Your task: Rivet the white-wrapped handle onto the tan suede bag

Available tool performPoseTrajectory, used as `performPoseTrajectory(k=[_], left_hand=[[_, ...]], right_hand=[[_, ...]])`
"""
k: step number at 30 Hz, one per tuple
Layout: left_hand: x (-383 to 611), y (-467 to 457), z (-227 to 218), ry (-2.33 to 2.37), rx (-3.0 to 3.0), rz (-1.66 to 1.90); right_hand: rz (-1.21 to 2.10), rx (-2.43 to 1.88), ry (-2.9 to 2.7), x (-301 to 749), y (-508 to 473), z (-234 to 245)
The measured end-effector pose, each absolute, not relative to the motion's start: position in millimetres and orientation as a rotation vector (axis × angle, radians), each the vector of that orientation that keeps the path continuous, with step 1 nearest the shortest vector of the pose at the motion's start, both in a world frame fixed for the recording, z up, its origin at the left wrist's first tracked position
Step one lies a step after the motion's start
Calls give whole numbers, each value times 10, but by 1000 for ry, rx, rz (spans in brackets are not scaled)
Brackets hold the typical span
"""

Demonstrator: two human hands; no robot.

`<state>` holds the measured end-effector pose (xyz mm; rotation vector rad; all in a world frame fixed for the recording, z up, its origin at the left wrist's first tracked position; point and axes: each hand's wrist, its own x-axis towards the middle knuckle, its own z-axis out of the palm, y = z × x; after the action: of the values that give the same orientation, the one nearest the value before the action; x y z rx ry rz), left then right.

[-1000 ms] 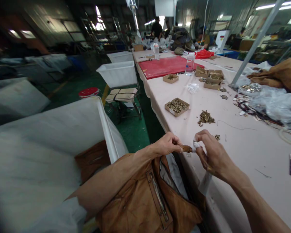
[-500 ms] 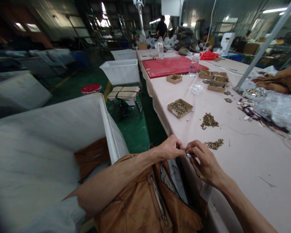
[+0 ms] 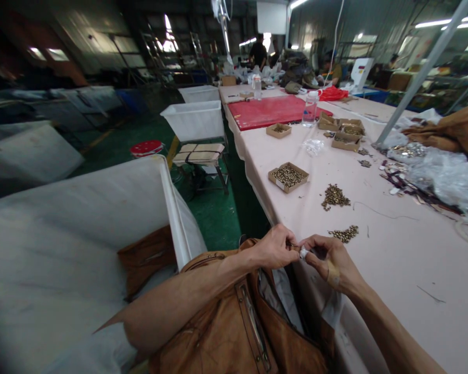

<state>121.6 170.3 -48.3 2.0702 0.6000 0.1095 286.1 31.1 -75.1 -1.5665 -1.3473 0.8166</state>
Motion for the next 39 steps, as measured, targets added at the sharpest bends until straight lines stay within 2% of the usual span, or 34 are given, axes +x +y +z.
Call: performPoseTrajectory(k=[14,22,39], left_hand=[[1184,1724,-371,577,2043,20],[1201,1752,-360,624,2034,72],[1274,1792,-447,581,1700,93]], right_hand=[[1147,-1439,-1190,2842,362,-705],[1250,-1272,-874,2801,393,-737],[1259,-1181,-821,2839,391,-828]])
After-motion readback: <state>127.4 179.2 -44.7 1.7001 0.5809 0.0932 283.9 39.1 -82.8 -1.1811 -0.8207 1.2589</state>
